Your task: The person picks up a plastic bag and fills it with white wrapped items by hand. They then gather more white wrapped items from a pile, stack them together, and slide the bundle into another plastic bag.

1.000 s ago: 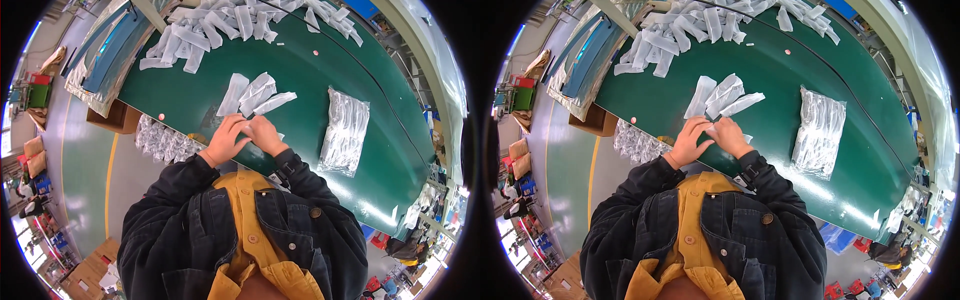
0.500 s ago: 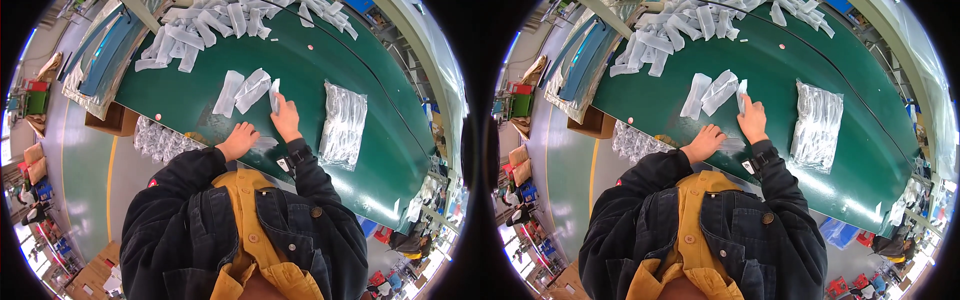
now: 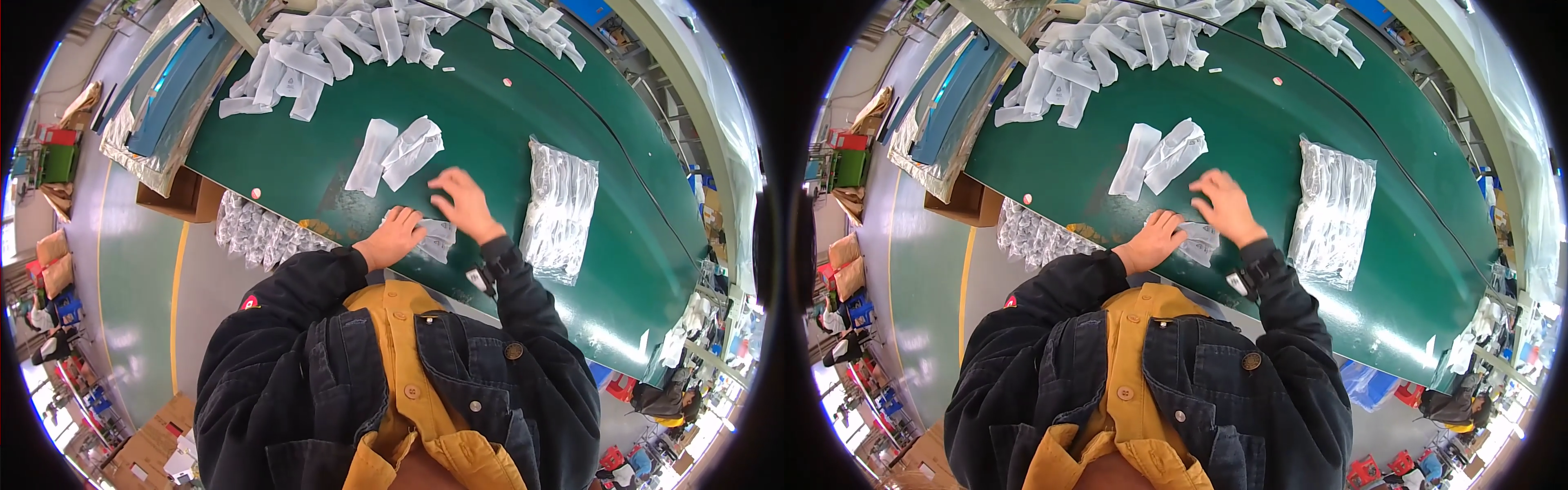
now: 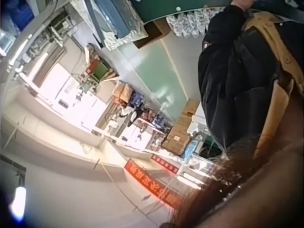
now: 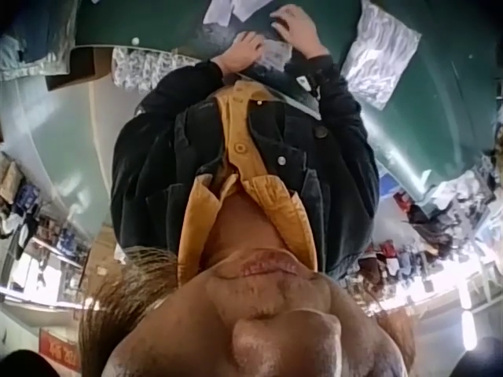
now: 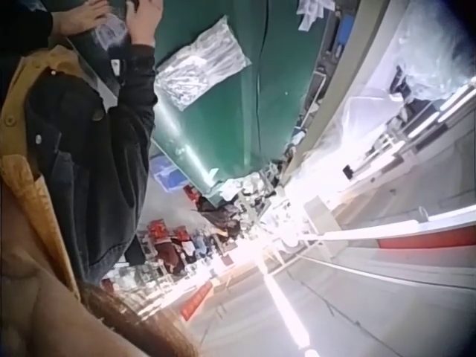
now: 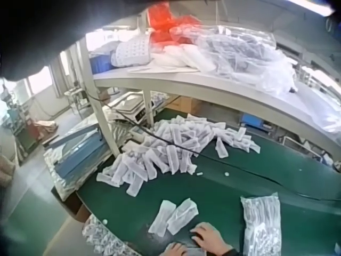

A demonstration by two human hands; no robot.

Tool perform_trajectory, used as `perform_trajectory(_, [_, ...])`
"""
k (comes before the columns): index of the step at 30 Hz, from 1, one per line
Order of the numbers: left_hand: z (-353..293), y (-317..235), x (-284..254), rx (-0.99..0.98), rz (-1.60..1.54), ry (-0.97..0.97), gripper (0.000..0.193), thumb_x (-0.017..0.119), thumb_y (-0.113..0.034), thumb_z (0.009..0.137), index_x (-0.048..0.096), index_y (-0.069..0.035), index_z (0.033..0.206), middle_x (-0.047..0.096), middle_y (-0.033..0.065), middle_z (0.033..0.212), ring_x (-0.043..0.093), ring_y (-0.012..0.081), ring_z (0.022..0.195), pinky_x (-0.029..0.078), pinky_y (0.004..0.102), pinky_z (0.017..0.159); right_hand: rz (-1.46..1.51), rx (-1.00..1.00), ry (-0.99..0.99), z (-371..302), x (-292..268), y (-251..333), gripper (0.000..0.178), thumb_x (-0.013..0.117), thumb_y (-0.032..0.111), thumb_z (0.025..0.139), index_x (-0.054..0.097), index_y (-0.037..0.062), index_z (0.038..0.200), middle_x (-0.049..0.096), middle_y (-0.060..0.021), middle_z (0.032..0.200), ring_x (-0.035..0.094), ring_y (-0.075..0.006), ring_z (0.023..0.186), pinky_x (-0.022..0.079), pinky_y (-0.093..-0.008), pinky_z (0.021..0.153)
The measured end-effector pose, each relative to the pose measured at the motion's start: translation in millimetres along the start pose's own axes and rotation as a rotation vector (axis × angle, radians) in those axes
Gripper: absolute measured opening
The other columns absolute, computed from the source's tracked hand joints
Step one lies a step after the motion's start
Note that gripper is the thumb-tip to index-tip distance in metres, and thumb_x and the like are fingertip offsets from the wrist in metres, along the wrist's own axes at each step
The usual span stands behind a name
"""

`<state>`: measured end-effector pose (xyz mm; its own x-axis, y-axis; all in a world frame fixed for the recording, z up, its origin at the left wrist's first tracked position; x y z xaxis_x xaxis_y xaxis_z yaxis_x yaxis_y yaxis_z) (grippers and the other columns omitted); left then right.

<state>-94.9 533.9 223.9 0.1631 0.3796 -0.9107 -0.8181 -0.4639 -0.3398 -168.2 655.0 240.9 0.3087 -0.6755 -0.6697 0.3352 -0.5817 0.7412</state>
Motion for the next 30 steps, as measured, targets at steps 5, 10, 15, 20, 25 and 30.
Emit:
perform_trajectory(5, [-2,-1,5,-0.051,-0.014,-0.003,0.03,0.054,-0.01,0.084,0.058,-0.001,0.112,0.052,0.0169,0.117,0.049,0.0329,0.113,0.036,0.05,0.101,-0.534,-0.271,-0.205,70,-5,6,0.032,0.07,0.014,0.074,0.065,0.0074,0.106,0.059,-0.007,0.102,0.054,-0.0298,0.098,0.045,-0.0394,0.085])
perform_trajectory(10, [4,4,2,-0.113,-0.011,0.018,0.039,0.054,-0.008,0.083,0.057,-0.004,0.122,0.051,0.0171,0.119,0.048,0.0331,0.115,0.035,0.0528,0.102,-0.766,-0.241,0.066,70,16,-1,0.021,0.066,0.017,0.077,0.066,0.0082,0.096,0.059,-0.0071,0.092,0.055,-0.0286,0.099,0.046,-0.0386,0.084])
perform_trajectory(15, [5,10,-20,-0.139,0.032,-0.099,0.043,0.059,-0.008,0.079,0.056,-0.003,0.122,0.049,0.0184,0.128,0.045,0.0351,0.123,0.031,0.0566,0.106,-0.546,-0.261,0.216,22,32,-3,0.019,0.066,0.017,0.079,0.064,0.0076,0.095,0.058,-0.0081,0.092,0.056,-0.029,0.1,0.047,-0.0384,0.082])
perform_trajectory(20, [-1,21,4,-0.173,-0.067,0.035,0.047,0.064,-0.009,0.074,0.055,-0.002,0.12,0.046,0.0204,0.134,0.041,0.0372,0.131,0.027,0.0597,0.11,-0.425,-0.358,-0.198,73,-18,25,0.023,0.067,0.017,0.081,0.063,0.0077,0.102,0.057,-0.0077,0.094,0.056,-0.0286,0.098,0.048,-0.0402,0.082])
perform_trajectory(25, [3,29,-7,-0.203,-0.214,-0.022,0.049,0.068,-0.009,0.069,0.056,-0.005,0.116,0.044,0.0209,0.136,0.039,0.0388,0.132,0.026,0.06,0.111,-0.721,-0.368,-0.084,108,-3,8,0.021,0.065,0.016,0.081,0.062,0.0072,0.099,0.06,-0.0084,0.099,0.058,-0.0286,0.1,0.048,-0.0395,0.083])
perform_trajectory(30, [9,28,-46,-0.205,-0.117,-0.142,0.053,0.069,-0.009,0.066,0.056,-0.005,0.117,0.043,0.0196,0.137,0.038,0.0398,0.131,0.027,0.059,0.11,-0.713,-0.269,0.215,53,33,-12,0.017,0.063,0.019,0.081,0.061,0.0051,0.09,0.064,-0.0122,0.101,0.063,-0.03,0.093,0.049,-0.0388,0.077])
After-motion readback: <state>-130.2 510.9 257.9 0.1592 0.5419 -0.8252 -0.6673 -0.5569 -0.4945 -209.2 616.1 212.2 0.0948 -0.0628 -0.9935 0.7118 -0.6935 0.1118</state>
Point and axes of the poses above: each hand's wrist, its own z-axis towards the middle knuckle, its own x-axis out of the palm, y = z × x, the point moved 8 cm from there along z, towards the middle knuckle
